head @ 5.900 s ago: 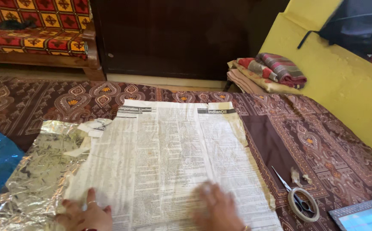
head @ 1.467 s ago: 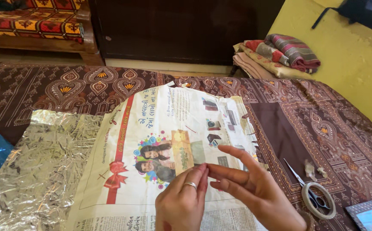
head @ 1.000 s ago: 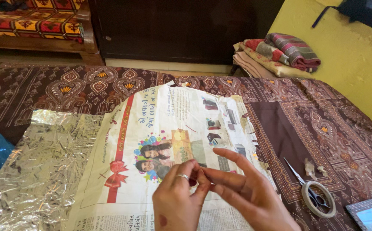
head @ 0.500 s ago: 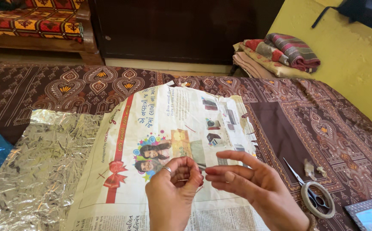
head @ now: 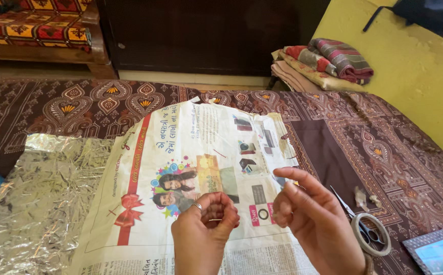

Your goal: The person handles a framed picture, turns it over to show the back, then places it aside. They then fold a newspaper sheet and apply tape to secure the folds, preparing it for wrapping.

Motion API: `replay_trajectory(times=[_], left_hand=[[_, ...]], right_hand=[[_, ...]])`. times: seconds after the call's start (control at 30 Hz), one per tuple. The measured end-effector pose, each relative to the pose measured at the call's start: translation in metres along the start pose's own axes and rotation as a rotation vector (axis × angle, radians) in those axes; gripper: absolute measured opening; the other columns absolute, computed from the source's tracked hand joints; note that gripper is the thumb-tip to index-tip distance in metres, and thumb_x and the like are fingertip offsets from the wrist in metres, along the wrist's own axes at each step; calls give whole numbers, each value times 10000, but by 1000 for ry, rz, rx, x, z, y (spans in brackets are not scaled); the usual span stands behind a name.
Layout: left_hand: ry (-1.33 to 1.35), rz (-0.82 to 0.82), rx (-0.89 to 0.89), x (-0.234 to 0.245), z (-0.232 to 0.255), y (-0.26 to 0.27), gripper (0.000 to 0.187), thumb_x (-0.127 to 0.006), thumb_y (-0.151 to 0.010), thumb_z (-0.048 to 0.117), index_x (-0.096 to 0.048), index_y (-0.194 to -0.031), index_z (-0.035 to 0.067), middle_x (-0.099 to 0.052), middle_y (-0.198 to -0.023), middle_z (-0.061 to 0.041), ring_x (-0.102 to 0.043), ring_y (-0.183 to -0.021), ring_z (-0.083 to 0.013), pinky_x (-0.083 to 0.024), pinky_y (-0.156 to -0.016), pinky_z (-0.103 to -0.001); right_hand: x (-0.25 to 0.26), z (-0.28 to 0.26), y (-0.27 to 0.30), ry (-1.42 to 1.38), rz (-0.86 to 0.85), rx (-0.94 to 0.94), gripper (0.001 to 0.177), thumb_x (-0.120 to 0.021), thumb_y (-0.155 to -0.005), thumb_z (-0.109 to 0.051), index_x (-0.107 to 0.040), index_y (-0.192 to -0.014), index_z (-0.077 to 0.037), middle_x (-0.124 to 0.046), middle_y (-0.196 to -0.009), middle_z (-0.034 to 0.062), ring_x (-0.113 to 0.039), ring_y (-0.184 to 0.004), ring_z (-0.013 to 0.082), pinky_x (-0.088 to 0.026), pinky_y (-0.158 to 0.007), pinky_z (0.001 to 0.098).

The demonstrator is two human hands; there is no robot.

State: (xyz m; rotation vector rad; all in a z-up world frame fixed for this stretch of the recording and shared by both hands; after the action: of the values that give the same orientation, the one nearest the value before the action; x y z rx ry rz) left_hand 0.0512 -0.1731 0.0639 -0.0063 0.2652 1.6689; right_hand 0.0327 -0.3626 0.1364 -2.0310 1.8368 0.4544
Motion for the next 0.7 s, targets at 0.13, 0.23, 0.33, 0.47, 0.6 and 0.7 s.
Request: replay_trajectory(times=[0.13, 0.23, 0.33, 0.47, 0.6, 0.7], left_hand=[[35, -25, 15, -2, 5, 0, 238, -765, -814, 95, -741, -1023, -15, -769, -731, -63, -753, -642, -117, -635, -629, -258], [28, -42, -6, -7, 11, 3, 242, -755, -847, 167, -745, -1015, -7, -791, -805, -83, -756, -711, -136, -631, -672, -284], [-50, -84, -264, -10, 40, 13, 290, -751, -866, 235, -758, -1090, 50, -763, -1048, -61, -725, -979, -144, -586, -821, -326], [-193, -158, -484, -20, 63, 24, 308, -824, -827, 278, -802, -1086, 113, -687, -1280, -53, -654, -1212, -190, -488, -1037, -390], [-270, -52, -511, -14, 66, 25, 267, -881, -685, 249, -836, -928, 147, -702, -1250, -40, -619, -1235, -230, -466, -1001, -394], [-282, -18, -527, -10, 66, 25, 139, -879, -703, 239, -851, -811, 157, -739, -1196, -8, -644, -1206, -206, -488, -1019, -383]], right_hand=[[8, 5, -4, -136, 97, -66, 371, -520, -1014, -140, -592, -1330, 39, -606, -851, 35, -580, -771, 124, -492, -696, 302], [10, 9, -5, -124, 138, -107, 369, -519, -1030, -189, -597, -1312, 36, -605, -869, 43, -592, -783, 127, -502, -693, 301], [7, 11, -5, -62, 125, -135, 371, -520, -1031, -210, -610, -1296, 34, -613, -869, 37, -606, -770, 144, -497, -661, 294], [3, 15, -4, -2, 89, -152, 355, -515, -1033, -208, -611, -1282, 27, -625, -881, 54, -616, -793, 145, -499, -669, 303], [-1, 19, -2, 63, 80, -176, 360, -521, -1032, -201, -622, -1279, 40, -637, -894, 72, -618, -809, 140, -506, -688, 314], [-4, 16, -4, 17, 90, -164, 367, -519, -1027, -222, -622, -1272, 31, -664, -919, 79, -627, -812, 157, -512, -698, 323]])
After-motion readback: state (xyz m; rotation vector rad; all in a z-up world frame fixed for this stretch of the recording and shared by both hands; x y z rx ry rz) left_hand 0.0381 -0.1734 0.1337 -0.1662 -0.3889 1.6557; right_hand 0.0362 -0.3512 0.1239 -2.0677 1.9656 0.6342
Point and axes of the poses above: each hand's wrist, its own y-axis away from the middle knuckle, its own x-axis out of the back of the hand, z = x × y, the point moved 9 cm from there along -y, towards the middle knuckle
